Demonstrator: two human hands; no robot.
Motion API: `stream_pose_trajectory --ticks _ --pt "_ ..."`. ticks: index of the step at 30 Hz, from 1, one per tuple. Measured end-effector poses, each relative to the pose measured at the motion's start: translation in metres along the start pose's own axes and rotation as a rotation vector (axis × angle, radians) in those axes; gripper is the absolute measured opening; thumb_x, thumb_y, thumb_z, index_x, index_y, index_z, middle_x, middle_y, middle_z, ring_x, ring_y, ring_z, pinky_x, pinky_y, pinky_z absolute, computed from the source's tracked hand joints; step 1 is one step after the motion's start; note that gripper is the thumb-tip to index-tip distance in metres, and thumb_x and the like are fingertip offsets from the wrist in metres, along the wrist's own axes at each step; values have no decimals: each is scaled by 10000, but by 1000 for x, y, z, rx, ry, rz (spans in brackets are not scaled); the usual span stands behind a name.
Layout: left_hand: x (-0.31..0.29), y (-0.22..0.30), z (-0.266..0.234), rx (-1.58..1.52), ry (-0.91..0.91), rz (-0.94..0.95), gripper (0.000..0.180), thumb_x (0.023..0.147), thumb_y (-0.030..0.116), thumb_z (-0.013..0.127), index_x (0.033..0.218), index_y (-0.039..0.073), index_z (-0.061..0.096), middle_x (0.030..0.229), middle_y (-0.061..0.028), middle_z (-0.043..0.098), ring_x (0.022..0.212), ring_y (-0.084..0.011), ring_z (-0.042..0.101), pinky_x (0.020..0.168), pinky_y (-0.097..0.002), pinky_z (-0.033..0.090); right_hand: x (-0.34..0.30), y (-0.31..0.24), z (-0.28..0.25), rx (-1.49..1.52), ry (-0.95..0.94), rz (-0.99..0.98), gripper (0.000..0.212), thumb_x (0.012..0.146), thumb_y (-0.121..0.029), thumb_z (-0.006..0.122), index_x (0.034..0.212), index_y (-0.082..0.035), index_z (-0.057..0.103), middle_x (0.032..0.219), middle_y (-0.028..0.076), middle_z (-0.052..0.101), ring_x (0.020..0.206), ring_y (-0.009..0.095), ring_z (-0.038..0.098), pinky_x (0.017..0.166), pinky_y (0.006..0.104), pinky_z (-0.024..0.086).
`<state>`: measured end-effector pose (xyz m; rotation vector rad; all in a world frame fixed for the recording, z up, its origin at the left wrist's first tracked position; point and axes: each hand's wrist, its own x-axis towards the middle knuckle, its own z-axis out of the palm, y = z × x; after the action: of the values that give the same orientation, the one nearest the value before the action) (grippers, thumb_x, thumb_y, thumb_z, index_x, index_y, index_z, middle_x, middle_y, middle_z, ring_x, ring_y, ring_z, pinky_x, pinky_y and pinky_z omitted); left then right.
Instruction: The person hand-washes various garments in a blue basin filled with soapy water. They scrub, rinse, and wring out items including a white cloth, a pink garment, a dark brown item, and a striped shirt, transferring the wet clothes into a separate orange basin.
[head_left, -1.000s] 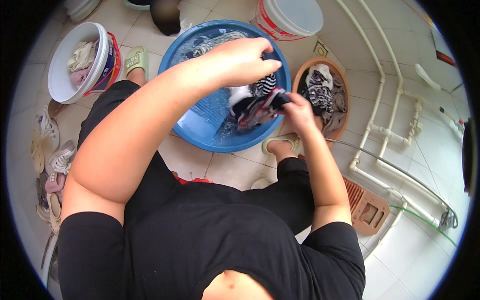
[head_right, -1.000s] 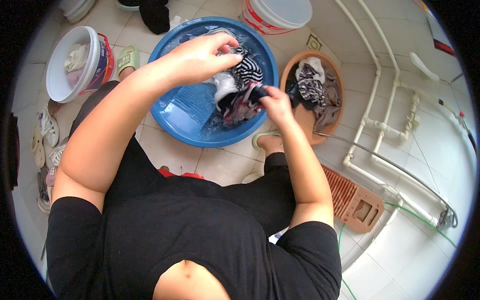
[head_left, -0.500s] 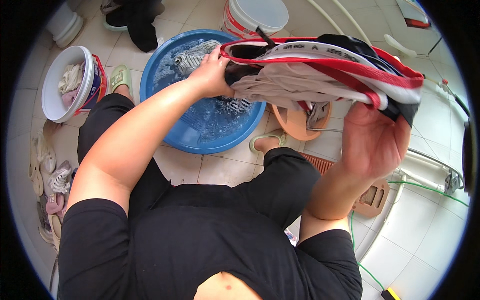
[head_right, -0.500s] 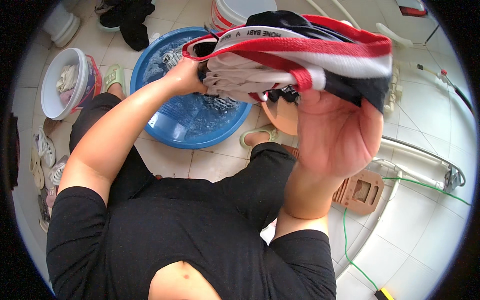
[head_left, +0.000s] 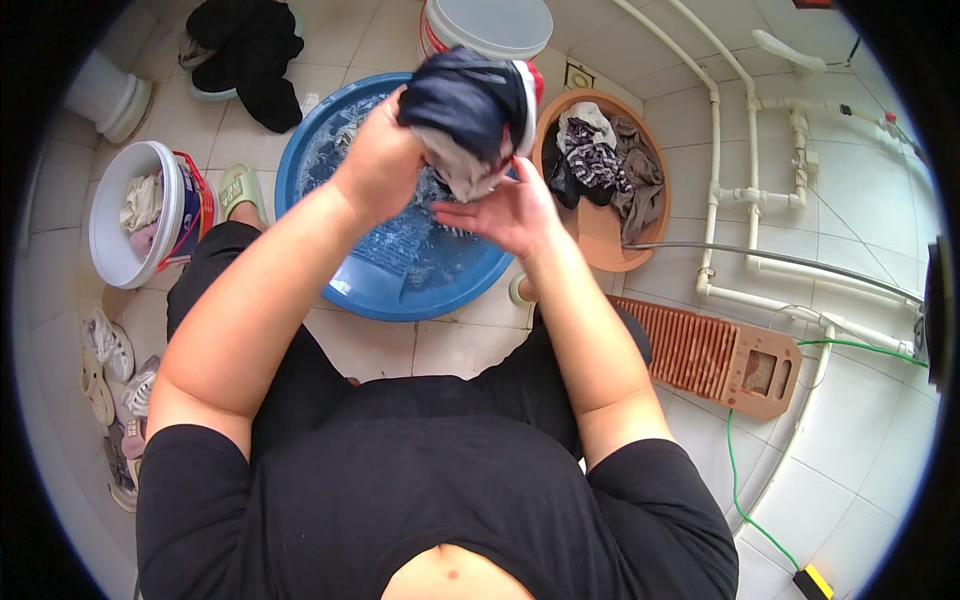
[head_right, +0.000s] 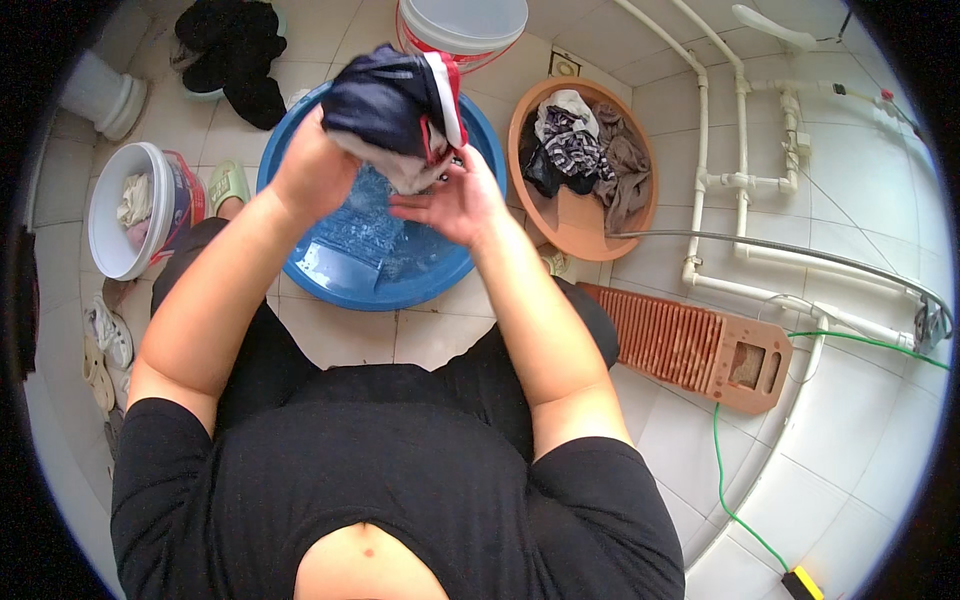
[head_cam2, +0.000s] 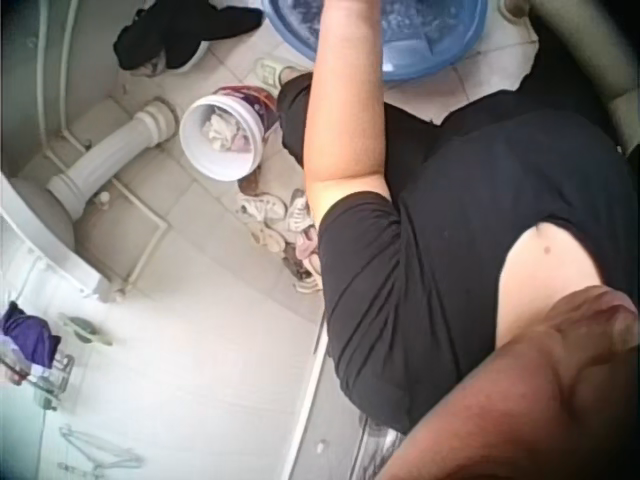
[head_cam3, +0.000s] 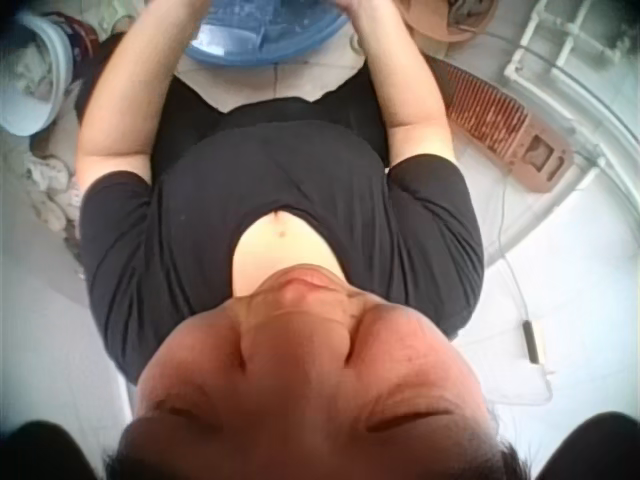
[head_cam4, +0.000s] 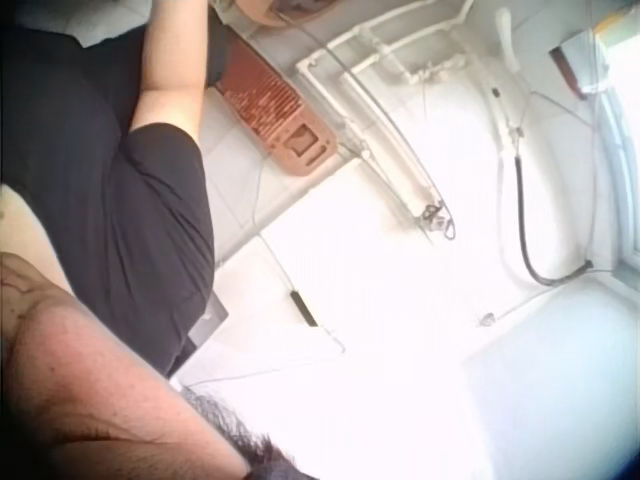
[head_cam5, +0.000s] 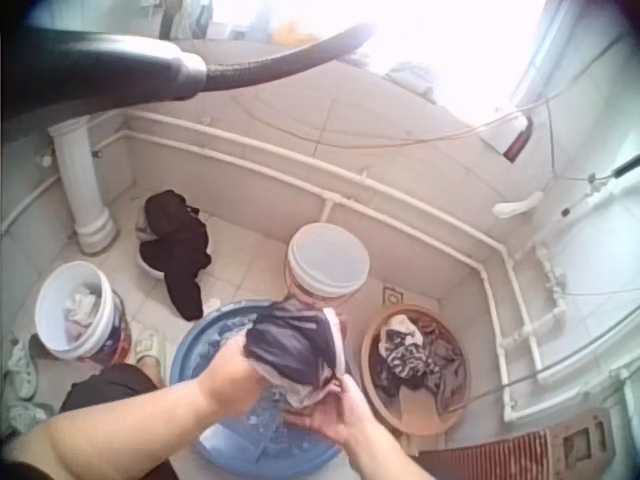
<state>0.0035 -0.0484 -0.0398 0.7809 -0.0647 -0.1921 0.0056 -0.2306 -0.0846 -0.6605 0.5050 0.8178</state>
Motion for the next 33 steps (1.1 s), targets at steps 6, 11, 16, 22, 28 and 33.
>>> stream_pose_trajectory --ticks 6,11,16,22,28,33 --pt "-21 -10 14 -265 -74 -236 284 826 141 516 1092 44 533 1058 -52 584 971 -140 551 857 -292 438 -1 -1 24 229 -313 -305 710 794 -589 441 1291 -85 383 1293 142 428 1178 331 420 990 478 328" --pt "-5 12 4 -70 185 -327 375 890 307 377 1176 99 500 1151 -53 552 1055 -163 527 909 -328 412 -6 -23 33 140 -306 -463 685 799 -544 494 1276 -63 393 1303 166 415 1185 329 411 1022 479 292" --pt "9 10 -21 -82 15 -52 568 892 276 430 1385 118 196 1263 -117 445 1084 -189 505 959 -332 383 -25 -11 69 -167 -225 -509 489 798 -357 542 1161 -37 473 1118 148 549 1030 257 538 938 382 408" --pt "8 3 -21 -213 28 -244 318 867 270 433 999 29 593 957 -100 628 849 -189 607 786 -316 487 -36 0 75 -522 -173 -613 219 808 -180 549 928 -6 604 859 64 620 776 128 581 731 273 456" --pt "8 -21 -40 30 141 -454 296 864 259 415 892 41 614 847 -113 640 738 -201 623 707 -333 504 -36 25 71 -1093 50 -974 230 643 -140 706 795 -13 590 718 82 602 647 163 581 619 270 469" --pt "7 -21 -48 367 -125 -574 133 795 114 546 879 57 633 811 -38 628 727 -99 574 669 -263 485 -42 35 71 -1469 -84 -1210 260 561 -111 718 768 -29 583 716 95 586 626 213 582 601 299 475"
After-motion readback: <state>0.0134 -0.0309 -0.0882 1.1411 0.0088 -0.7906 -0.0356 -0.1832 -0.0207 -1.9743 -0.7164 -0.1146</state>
